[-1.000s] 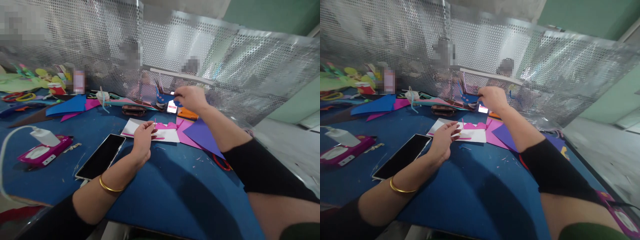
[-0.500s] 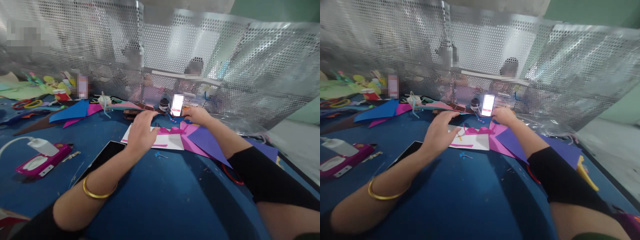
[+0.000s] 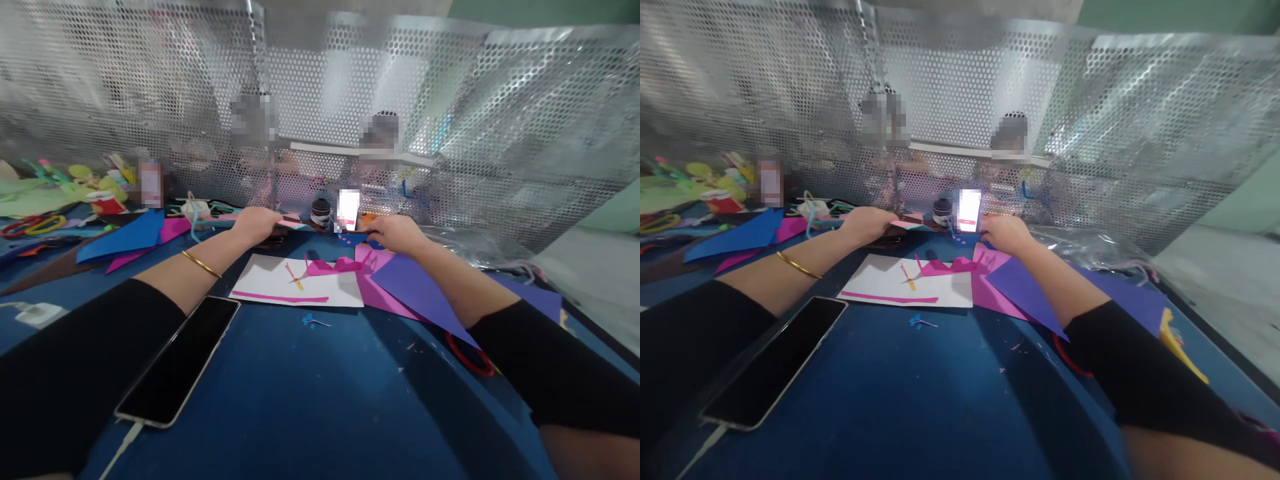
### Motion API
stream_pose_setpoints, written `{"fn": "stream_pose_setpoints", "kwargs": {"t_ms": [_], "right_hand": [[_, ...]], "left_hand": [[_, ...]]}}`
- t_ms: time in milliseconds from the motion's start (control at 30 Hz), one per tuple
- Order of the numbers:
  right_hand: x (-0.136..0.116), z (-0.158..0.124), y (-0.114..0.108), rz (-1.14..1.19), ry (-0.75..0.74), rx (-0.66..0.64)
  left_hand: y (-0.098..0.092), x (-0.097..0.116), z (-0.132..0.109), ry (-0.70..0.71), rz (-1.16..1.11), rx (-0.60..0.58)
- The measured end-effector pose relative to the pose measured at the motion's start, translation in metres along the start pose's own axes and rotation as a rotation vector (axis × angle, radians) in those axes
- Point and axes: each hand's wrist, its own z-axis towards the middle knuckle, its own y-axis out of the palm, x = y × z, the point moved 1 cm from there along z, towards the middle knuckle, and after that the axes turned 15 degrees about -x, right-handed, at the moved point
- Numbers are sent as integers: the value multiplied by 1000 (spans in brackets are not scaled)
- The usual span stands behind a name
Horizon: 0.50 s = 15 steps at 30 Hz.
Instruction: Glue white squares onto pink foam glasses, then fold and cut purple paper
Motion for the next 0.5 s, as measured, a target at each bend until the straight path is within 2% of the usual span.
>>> {"fn": "stream_pose_setpoints", "kwargs": {"t_ms": [100, 267, 500], "right_hand": [[-2, 6, 1, -15, 25, 3], [-10, 21, 3, -40, 48, -43], [-44, 51, 6, -71, -55, -127]], "left_hand": [[-21, -10, -3, -61, 1, 78], [-64, -26, -11, -211, -14, 284], [-108, -31, -25, -332, -1, 492]]}}
